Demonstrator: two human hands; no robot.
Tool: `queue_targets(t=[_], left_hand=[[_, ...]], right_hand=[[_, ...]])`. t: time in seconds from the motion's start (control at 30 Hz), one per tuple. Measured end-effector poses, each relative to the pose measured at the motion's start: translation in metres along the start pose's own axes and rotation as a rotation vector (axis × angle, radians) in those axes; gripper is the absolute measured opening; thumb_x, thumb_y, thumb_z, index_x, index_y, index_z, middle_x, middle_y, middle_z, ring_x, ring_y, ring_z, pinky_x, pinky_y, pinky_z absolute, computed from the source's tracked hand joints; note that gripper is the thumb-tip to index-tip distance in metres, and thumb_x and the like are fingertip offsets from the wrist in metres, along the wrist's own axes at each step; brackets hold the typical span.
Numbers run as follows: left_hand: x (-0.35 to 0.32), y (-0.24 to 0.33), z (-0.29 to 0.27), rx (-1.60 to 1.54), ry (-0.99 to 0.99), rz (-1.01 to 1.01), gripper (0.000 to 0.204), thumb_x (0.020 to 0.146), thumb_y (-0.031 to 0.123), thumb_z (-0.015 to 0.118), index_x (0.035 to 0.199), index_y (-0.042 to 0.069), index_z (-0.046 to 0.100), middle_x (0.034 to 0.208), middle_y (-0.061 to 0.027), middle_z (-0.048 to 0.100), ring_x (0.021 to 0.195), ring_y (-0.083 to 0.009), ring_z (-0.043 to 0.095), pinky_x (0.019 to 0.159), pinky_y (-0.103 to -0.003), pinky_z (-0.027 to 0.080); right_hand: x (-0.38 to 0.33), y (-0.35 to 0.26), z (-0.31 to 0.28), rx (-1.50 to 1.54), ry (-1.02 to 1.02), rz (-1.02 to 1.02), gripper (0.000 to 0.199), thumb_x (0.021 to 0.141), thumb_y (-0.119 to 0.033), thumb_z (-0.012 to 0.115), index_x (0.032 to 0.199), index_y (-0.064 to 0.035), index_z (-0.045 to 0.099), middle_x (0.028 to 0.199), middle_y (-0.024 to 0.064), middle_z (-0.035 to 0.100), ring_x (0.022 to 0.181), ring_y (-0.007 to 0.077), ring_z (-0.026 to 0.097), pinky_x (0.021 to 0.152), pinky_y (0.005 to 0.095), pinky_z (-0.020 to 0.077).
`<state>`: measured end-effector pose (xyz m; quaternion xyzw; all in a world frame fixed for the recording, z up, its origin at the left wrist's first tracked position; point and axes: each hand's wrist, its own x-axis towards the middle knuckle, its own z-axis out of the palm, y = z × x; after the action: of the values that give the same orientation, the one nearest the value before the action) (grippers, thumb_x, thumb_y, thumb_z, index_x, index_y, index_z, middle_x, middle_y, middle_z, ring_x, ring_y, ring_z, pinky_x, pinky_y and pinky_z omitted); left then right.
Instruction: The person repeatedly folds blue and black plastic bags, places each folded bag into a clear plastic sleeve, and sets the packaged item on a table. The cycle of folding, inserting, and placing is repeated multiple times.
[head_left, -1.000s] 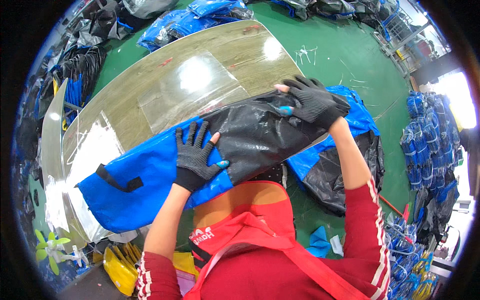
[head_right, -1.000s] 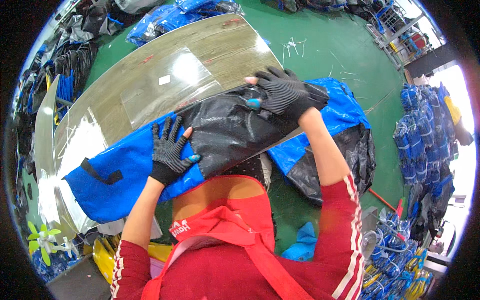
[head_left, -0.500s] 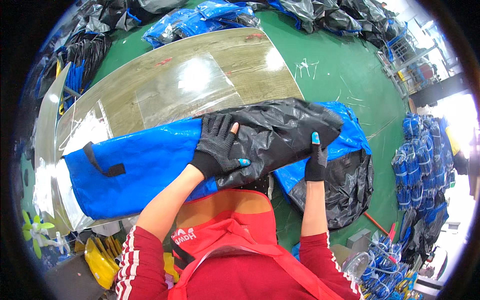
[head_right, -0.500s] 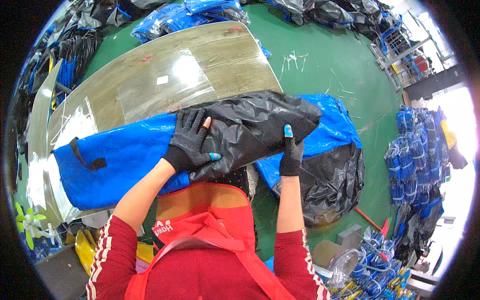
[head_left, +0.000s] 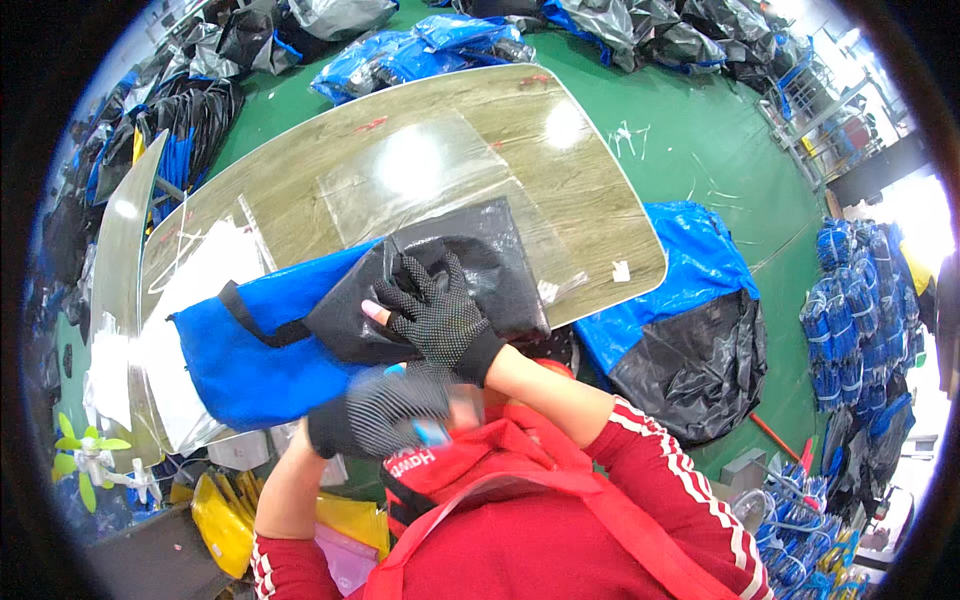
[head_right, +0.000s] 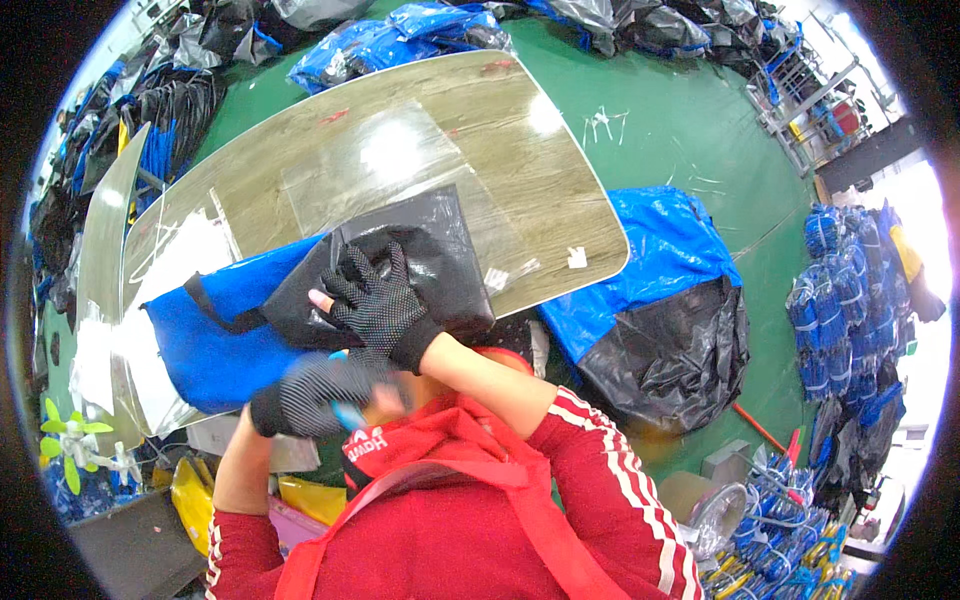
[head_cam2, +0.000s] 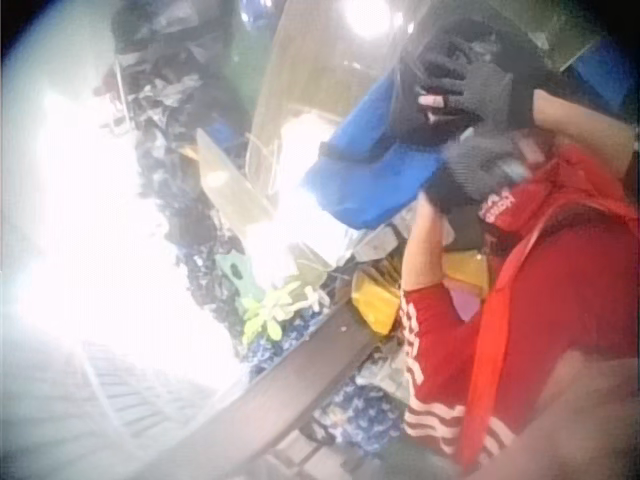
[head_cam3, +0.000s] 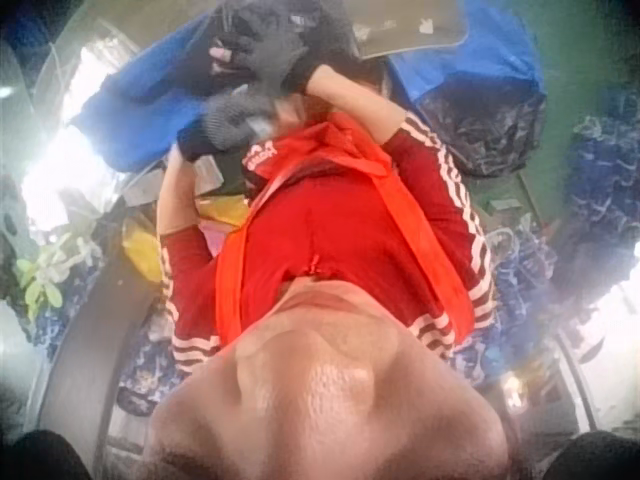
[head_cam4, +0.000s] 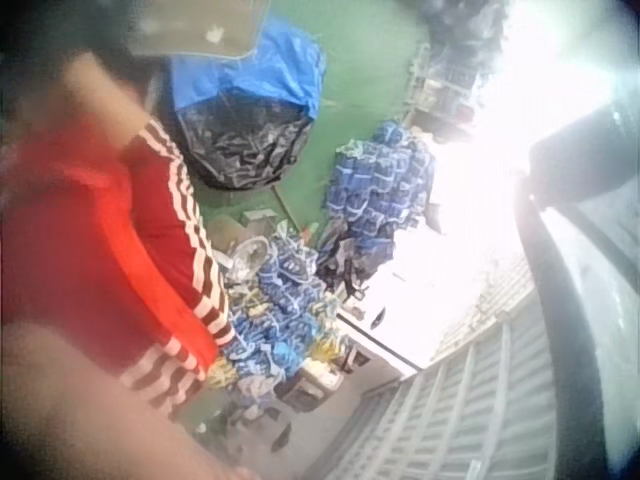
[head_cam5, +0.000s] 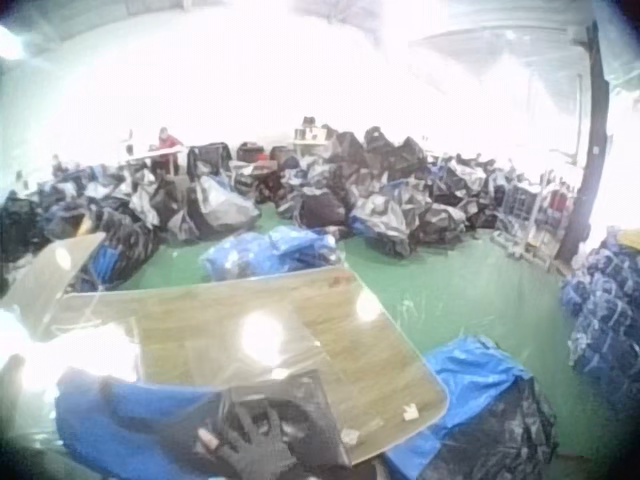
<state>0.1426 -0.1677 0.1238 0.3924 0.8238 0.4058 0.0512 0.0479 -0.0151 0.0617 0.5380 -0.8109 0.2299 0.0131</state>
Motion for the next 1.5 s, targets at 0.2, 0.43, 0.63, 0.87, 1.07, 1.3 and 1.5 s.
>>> queue_targets(t=[0.2, 0.43, 0.63, 0.87, 1.07, 1.3, 1.5], left_hand=[[-0.066, -0.133, 0.021, 0.859, 0.247, -0.494, 0.062, 0.082, 0.039, 0.059, 0.136, 0.011, 0.05, 0.152, -0.0108, 0.036, 0.142, -0.044, 0.022, 0.114, -0.063, 0.002], [-0.079, -0.11, -0.023, 0.652, 0.043, -0.45, 0.053, 0.088, 0.038, 0.054, 0.135, 0.013, 0.051, 0.146, -0.013, 0.043, 0.14, -0.0402, 0.028, 0.115, -0.061, 0.007], [-0.241, -0.117, -0.085, 1.304, 0.224, -1.329, 0.076, 0.08, 0.05, 0.067, 0.135, 0.001, 0.048, 0.148, -0.0242, 0.035, 0.14, -0.0382, 0.03, 0.116, -0.046, 0.02], [-0.317, -0.115, -0.09, -0.056, 0.612, -1.595, 0.077, 0.086, 0.056, 0.064, 0.134, -0.002, 0.048, 0.128, -0.023, 0.056, 0.118, -0.0336, 0.055, 0.096, -0.044, 0.045], [-0.301, -0.079, -0.11, -0.502, 0.875, -1.158, 0.074, 0.088, 0.047, 0.068, 0.143, 0.006, 0.04, 0.134, -0.014, 0.051, 0.116, -0.0241, 0.055, 0.097, -0.038, 0.047], [-0.291, -0.064, -0.101, -0.384, 0.823, -1.07, 0.081, 0.086, 0.044, 0.071, 0.146, 0.004, 0.033, 0.129, -0.0157, 0.054, 0.113, -0.0253, 0.056, 0.095, -0.038, 0.049], [-0.287, -0.057, -0.099, -0.796, 0.924, -1.277, 0.073, 0.086, 0.039, 0.071, 0.14, 0.002, 0.04, 0.127, -0.0176, 0.057, 0.11, -0.0303, 0.061, 0.092, -0.044, 0.053]], right_hand=[[0.012, -0.001, -0.013, -0.24, 0.157, 0.226, 0.067, 0.081, -0.048, 0.062, 0.128, -0.0005, 0.055, 0.129, 0.0208, 0.055, 0.121, 0.0422, 0.049, 0.106, 0.0624, 0.0273], [0.076, -0.007, 0.046, -0.41, 0.304, 0.104, 0.057, 0.088, -0.04, 0.054, 0.131, -0.0036, 0.054, 0.136, 0.0281, 0.047, 0.131, 0.042, 0.04, 0.112, 0.0603, 0.0197], [0.11, -0.036, 0.071, -0.273, -0.267, 0.427, 0.073, 0.089, -0.054, 0.052, 0.149, -0.0155, 0.035, 0.147, 0.0248, 0.037, 0.137, 0.0452, 0.03, 0.11, 0.0675, 0.0076], [0.137, -0.044, 0.12, -0.277, -0.109, 0.452, 0.061, 0.09, -0.053, 0.047, 0.146, -0.0292, 0.039, 0.154, 0.0216, 0.027, 0.142, 0.0482, 0.018, 0.104, 0.0777, -0.0016], [0.129, -0.041, 0.126, -0.225, -0.063, 0.466, 0.057, 0.09, -0.049, 0.049, 0.143, -0.0291, 0.045, 0.152, 0.0222, 0.031, 0.141, 0.0478, 0.02, 0.104, 0.0774, -0.0035], [0.13, -0.042, 0.122, -0.157, -0.044, 0.466, 0.057, 0.088, -0.047, 0.053, 0.142, -0.0315, 0.047, 0.153, 0.0238, 0.027, 0.142, 0.0479, 0.016, 0.105, 0.0754, -0.0055], [0.123, -0.04, 0.116, -0.151, -0.029, 0.397, 0.057, 0.088, -0.046, 0.052, 0.142, -0.0265, 0.048, 0.152, 0.0213, 0.029, 0.142, 0.0453, 0.016, 0.106, 0.0738, -0.0034]])
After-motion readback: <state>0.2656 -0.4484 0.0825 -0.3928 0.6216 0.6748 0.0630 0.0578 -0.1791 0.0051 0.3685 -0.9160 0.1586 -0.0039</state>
